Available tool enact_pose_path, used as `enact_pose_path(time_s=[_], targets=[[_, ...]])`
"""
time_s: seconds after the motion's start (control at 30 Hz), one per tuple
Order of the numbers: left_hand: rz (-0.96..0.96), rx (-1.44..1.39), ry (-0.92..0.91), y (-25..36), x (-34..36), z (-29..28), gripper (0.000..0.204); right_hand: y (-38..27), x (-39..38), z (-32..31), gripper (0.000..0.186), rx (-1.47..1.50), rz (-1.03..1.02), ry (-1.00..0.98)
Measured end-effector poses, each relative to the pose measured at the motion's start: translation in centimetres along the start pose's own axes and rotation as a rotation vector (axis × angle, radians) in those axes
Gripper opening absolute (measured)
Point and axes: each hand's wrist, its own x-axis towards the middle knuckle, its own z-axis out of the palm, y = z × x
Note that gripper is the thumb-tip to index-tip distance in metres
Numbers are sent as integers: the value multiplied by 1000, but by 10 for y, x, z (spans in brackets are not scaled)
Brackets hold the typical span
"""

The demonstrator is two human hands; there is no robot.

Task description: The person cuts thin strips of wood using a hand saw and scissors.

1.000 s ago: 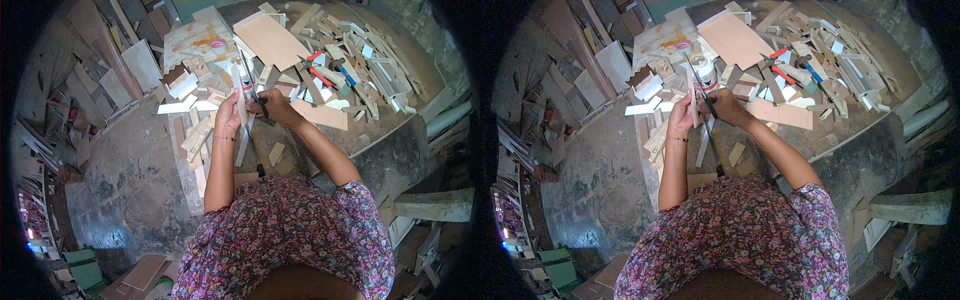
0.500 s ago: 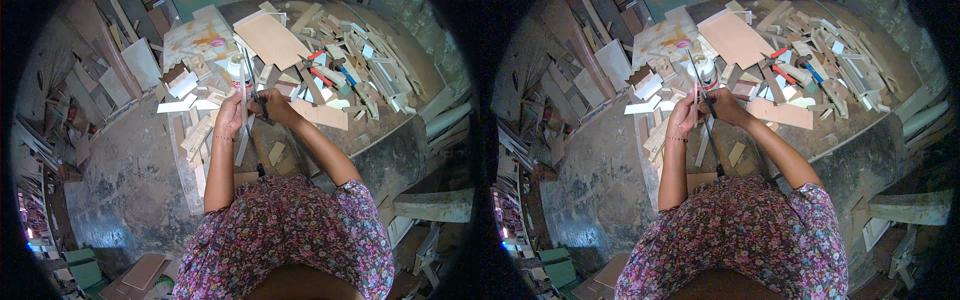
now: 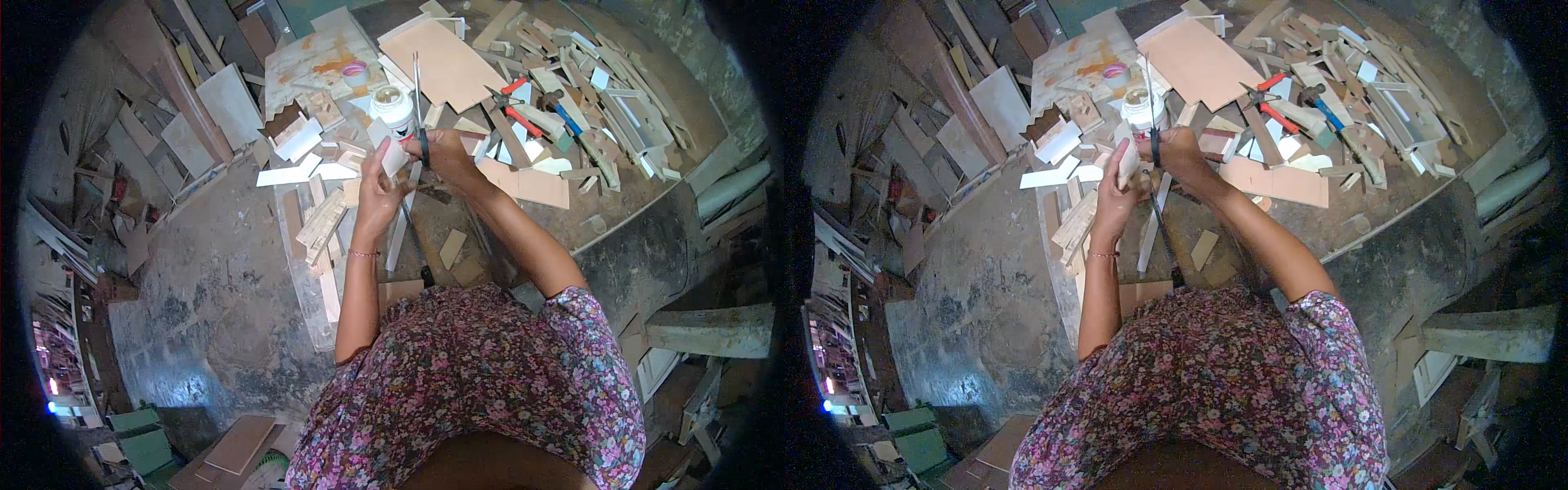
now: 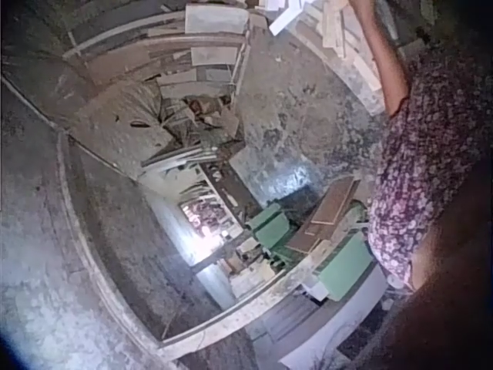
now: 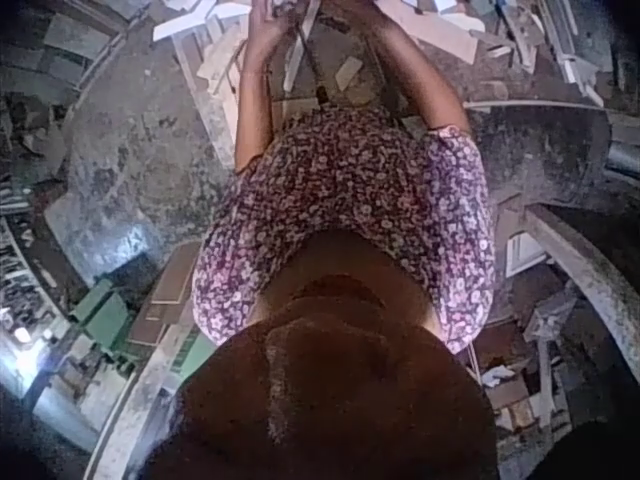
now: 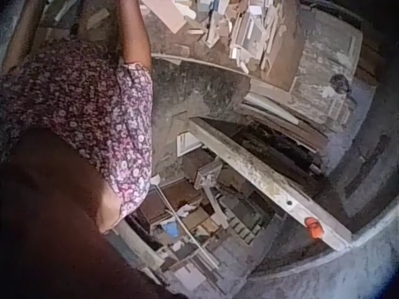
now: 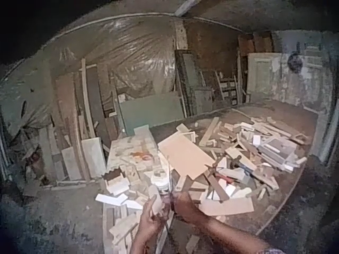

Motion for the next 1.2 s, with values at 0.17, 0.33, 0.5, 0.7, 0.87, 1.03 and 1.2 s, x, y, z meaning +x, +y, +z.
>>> enact_pose_path(time_s=[0.17, 0.33, 0.5, 0.7, 0.87, 1.03, 1.2], targets=[[55, 279, 332, -1, 8, -8, 16, -1, 5, 7, 24, -142, 18, 15], [-16, 132, 444, -13, 14, -25, 15, -12, 1, 8, 32, -648, 43, 26], [74, -10, 562, -4, 22, -23, 24, -8, -28, -9, 55, -1286, -14, -71], [24, 67, 638, 3, 20, -27, 24, -23, -48, -1, 58, -1296, 142, -205], [32, -6, 637, -2, 23, -26, 25, -28, -45, 0, 59, -1187, 162, -285], [-89, -34, 645, -2, 23, -27, 27, -13, -44, -3, 53, -1240, 130, -266], [-68, 53, 657, 0, 20, -22, 28, -9, -45, 3, 31, -1301, -36, -162]])
